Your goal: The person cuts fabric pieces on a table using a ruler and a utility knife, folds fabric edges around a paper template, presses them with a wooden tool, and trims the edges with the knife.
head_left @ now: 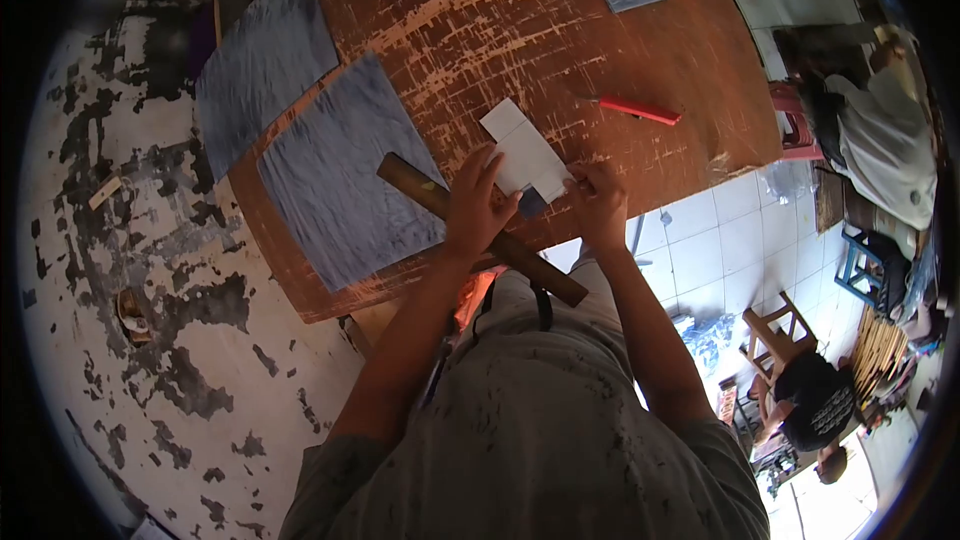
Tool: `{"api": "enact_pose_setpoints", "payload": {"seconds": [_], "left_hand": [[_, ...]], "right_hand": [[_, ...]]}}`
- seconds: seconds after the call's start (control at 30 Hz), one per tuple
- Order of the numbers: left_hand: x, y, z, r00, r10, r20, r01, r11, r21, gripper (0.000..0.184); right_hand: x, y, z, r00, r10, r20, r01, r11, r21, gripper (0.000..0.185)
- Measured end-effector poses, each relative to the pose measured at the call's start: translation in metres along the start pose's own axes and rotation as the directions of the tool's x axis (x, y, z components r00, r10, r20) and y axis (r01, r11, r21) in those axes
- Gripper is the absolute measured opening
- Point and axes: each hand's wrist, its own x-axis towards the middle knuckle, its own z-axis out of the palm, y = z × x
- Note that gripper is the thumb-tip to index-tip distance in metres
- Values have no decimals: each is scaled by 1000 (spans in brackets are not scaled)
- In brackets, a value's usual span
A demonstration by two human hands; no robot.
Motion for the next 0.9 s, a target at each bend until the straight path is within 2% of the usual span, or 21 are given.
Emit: {"api": "enact_pose_setpoints", "payload": {"seconds": [0.23,0.3,0.4,0.73,0.9], "left_hand": [[0,1,0,999,-47,15,47,999,5,72],[0,1,1,998,-69,5,69,998,-8,73],[2,2,0,996,-85,-2,85,996,-25,74],[3,3,-5,996,-93,6,93,995,-34,74],[1,1,-3,997,-72,-4,72,997,-41,72]], "right_hand": [[6,2,-4,996,2,89,1,999,-37,21],[9,3,-3,997,-49,55,50,998,-29,21],[11,-3,-6,996,-13,87,17,999,-41,21],[17,-1,-6,990,-43,137,59,991,-121,22],[16,-1,-7,988,20,152,-5,995,-97,21]]}}
